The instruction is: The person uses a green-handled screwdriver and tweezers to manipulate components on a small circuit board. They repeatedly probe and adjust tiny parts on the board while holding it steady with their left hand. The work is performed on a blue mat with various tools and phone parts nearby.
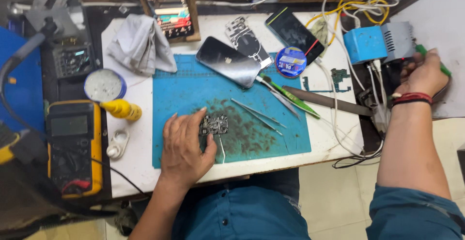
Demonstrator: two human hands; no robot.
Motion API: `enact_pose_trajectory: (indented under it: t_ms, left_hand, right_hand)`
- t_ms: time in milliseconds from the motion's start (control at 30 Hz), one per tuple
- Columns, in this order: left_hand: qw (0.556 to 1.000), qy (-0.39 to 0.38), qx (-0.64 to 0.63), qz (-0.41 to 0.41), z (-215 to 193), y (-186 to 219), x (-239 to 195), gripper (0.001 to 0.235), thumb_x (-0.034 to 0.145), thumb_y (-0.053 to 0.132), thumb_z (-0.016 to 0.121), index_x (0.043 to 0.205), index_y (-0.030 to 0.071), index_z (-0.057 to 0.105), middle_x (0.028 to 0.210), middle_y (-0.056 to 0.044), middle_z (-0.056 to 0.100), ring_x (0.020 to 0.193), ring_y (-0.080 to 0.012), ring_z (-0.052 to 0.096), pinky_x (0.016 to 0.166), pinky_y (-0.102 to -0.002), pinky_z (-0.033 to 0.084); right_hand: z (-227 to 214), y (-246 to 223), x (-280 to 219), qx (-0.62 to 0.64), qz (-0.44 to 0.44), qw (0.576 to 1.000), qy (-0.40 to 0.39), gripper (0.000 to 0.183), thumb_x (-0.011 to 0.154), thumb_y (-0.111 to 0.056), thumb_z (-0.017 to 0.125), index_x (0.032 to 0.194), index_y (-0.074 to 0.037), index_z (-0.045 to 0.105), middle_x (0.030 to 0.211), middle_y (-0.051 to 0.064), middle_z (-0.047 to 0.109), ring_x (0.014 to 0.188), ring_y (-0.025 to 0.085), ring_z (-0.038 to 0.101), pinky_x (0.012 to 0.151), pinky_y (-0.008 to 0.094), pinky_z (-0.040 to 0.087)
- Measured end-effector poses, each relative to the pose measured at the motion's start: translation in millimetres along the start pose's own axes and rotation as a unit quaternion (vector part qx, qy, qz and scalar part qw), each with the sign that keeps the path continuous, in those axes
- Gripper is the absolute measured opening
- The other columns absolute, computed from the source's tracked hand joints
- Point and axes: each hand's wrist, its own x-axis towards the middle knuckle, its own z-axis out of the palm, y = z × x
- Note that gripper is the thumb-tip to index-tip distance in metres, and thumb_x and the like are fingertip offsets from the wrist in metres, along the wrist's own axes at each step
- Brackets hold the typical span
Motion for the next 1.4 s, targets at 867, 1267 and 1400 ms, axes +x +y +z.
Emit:
enact_pose_trajectory:
  t_ms: [867, 1267, 1400]
  left_hand:
    - [1.000, 0.000, -0.024, -0.005, -4.4, -2.5, -1.5, 0.057, 0.085, 0.016, 0.071, 0.138, 0.003, 0.054, 0.114, -0.015, 0.066, 0.115, -0.0316, 0.060, 0.115, -0.053, 0.036]
    - [1.000, -0.003, -0.016, -0.015, -3.4, -5.2, -3.1, 0.059, 0.088, 0.021, 0.074, 0.140, 0.003, 0.053, 0.113, -0.013, 0.066, 0.112, -0.0293, 0.060, 0.116, -0.053, 0.036]
    - [0.999, -0.008, -0.025, -0.018, -4.8, -5.5, -2.2, 0.059, 0.088, 0.022, 0.075, 0.140, 0.003, 0.053, 0.113, -0.013, 0.067, 0.112, -0.0290, 0.061, 0.117, -0.053, 0.035]
  right_hand:
    - [98.1, -44.2, -397.7, -0.459, -0.461, 0.652, -0.390, 0.032, 0.084, -0.027, 0.086, 0.108, -0.006, 0.078, 0.096, 0.010, 0.070, 0.078, 0.026, 0.065, 0.065, 0.034, 0.050]
    - [99.9, -26.4, -407.2, -0.099, -0.101, 0.914, -0.380, 0.024, 0.087, -0.009, 0.069, 0.109, -0.006, 0.061, 0.097, 0.000, 0.073, 0.083, 0.003, 0.067, 0.075, 0.019, 0.055]
    - [90.8, -22.9, -402.1, -0.305, -0.168, 0.821, -0.453, 0.018, 0.094, -0.003, 0.077, 0.110, 0.002, 0.074, 0.094, 0.009, 0.076, 0.080, 0.010, 0.067, 0.074, 0.023, 0.053]
